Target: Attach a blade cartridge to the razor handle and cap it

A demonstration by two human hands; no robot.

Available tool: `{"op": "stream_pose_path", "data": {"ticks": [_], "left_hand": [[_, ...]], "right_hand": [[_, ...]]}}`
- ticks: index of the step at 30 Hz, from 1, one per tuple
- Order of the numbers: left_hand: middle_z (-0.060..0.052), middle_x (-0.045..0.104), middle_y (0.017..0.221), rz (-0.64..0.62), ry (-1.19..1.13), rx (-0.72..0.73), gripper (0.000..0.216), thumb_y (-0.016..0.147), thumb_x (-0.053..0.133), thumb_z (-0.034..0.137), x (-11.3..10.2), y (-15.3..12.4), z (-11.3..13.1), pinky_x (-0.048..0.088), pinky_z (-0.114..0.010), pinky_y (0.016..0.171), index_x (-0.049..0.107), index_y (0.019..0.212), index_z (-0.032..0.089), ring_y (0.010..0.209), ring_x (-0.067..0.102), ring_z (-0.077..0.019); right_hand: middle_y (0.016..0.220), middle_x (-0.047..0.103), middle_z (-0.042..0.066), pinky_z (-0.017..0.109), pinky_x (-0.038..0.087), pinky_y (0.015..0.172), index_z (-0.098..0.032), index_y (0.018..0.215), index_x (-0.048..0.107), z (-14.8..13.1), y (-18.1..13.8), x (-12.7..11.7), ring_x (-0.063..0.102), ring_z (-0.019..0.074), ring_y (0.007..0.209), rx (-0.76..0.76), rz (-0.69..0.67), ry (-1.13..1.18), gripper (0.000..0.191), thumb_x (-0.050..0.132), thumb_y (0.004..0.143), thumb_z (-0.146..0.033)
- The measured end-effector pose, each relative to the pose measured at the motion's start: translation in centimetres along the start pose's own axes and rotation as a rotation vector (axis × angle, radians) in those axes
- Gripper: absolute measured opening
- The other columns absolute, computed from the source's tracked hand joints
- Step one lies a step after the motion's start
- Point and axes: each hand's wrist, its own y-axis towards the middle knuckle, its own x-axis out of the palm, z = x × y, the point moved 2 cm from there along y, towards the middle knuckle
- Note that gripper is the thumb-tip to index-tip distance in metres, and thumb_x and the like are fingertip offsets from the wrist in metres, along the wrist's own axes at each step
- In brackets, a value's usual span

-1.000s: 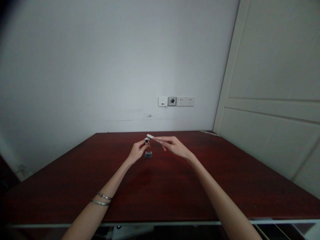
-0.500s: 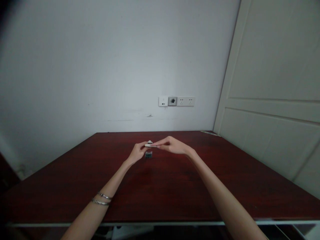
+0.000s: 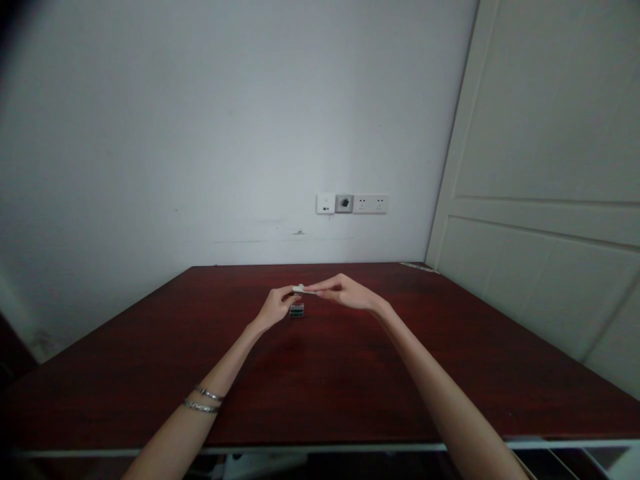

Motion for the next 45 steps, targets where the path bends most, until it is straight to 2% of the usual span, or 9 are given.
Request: {"op": "stream_pose_path", "data": {"ticks": [5, 9, 13, 16, 21, 26, 31, 41, 45], "left_hand": [[-0.004, 0.068, 0.079, 0.001, -0.013, -0.035, 0.018, 0.078, 0.052, 0.021, 0.0, 0.0, -0.2, 0.046, -0.023, 0.067, 0.067, 0.084, 0.013, 0.072, 0.061, -0.0154], [-0.003, 0.067, 0.073, 0.008, -0.047, -0.054, 0.015, 0.077, 0.053, 0.022, -0.1, 0.1, -0.2, 0.047, -0.024, 0.064, 0.064, 0.08, 0.013, 0.067, 0.062, -0.0149], [-0.003, 0.062, 0.06, 0.045, -0.21, -0.197, 0.021, 0.077, 0.054, 0.031, 0.1, 0.2, 0.2, 0.046, -0.024, 0.05, 0.057, 0.069, 0.012, 0.051, 0.06, -0.014], [-0.004, 0.06, 0.056, 0.066, -0.385, -0.365, 0.025, 0.074, 0.058, 0.035, 0.6, 0.2, 0.4, 0.045, -0.024, 0.044, 0.054, 0.066, 0.012, 0.046, 0.058, -0.0144], [-0.003, 0.059, 0.055, 0.081, -0.629, -0.517, 0.026, 0.07, 0.063, 0.034, 1.3, -0.2, 1.1, 0.048, -0.028, 0.044, 0.054, 0.07, 0.01, 0.044, 0.057, -0.0145], [-0.005, 0.059, 0.055, 0.008, -0.674, -0.496, 0.026, 0.07, 0.063, 0.033, 1.5, -0.4, 2.0, 0.047, -0.026, 0.042, 0.055, 0.069, 0.009, 0.043, 0.057, -0.0146], [-0.004, 0.059, 0.056, 0.014, -0.682, -0.477, 0.026, 0.069, 0.063, 0.034, 1.3, -0.3, 2.0, 0.047, -0.027, 0.042, 0.056, 0.07, 0.009, 0.043, 0.058, -0.0147], [-0.004, 0.059, 0.055, 0.006, -0.659, -0.472, 0.028, 0.068, 0.065, 0.036, 1.4, -0.3, 1.4, 0.048, -0.028, 0.043, 0.057, 0.069, 0.009, 0.043, 0.057, -0.0146], [-0.004, 0.059, 0.055, 0.0, -0.654, -0.473, 0.028, 0.069, 0.064, 0.035, 1.3, -0.3, 1.3, 0.048, -0.028, 0.043, 0.057, 0.069, 0.009, 0.043, 0.057, -0.0145]], "right_hand": [[0.098, 0.068, 0.005, 0.029, 0.044, 0.067, -0.023, 0.115, 0.061, 0.4, 0.0, -0.4, 0.057, 0.0165, 0.078, 0.031, 0.102, -0.007, 0.037, 0.049, 0.083, -0.036], [0.09, 0.067, 0.005, 0.025, 0.04, 0.059, -0.021, 0.113, 0.063, 0.0, -0.1, -0.6, 0.052, 0.0129, 0.067, 0.074, -0.07, -0.057, 0.038, 0.051, 0.081, -0.038], [0.057, 0.054, -0.002, 0.021, 0.031, 0.049, -0.02, 0.125, 0.053, 0.3, 0.0, -1.5, 0.038, 0.0089, 0.05, 0.09, 0.141, -0.071, 0.046, 0.045, 0.086, -0.041], [0.052, 0.045, -0.004, 0.021, 0.03, 0.049, -0.019, 0.125, 0.053, 1.1, 0.6, -1.5, 0.036, 0.009, 0.05, 0.039, 0.253, -0.176, 0.045, 0.045, 0.085, -0.04], [0.055, 0.052, -0.003, 0.02, 0.033, 0.049, -0.02, 0.121, 0.057, 2.5, 2.4, -0.6, 0.038, 0.009, 0.049, -0.035, 0.26, -0.296, 0.041, 0.044, 0.086, -0.038], [0.076, 0.069, 0.0, 0.025, 0.043, 0.06, -0.024, 0.113, 0.063, 3.9, 4.2, -1.2, 0.055, 0.0147, 0.062, -0.037, 0.253, -0.369, 0.035, 0.049, 0.083, -0.036], [0.104, 0.068, 0.003, 0.031, 0.046, 0.074, -0.024, 0.115, 0.061, 4.4, 4.6, -1.6, 0.062, 0.0205, 0.085, -0.052, 0.296, -0.37, 0.036, 0.049, 0.083, -0.036], [0.098, 0.07, 0.0, 0.031, 0.048, 0.077, -0.029, 0.115, 0.06, 4.4, 3.9, -0.3, 0.064, 0.0203, 0.087, -0.012, 0.318, -0.456, 0.034, 0.052, 0.083, -0.035], [0.101, 0.069, 0.0, 0.031, 0.047, 0.079, -0.03, 0.115, 0.06, 4.5, 3.6, -0.4, 0.064, 0.0197, 0.088, 0.021, 0.394, -0.472, 0.033, 0.049, 0.085, -0.035]]}}
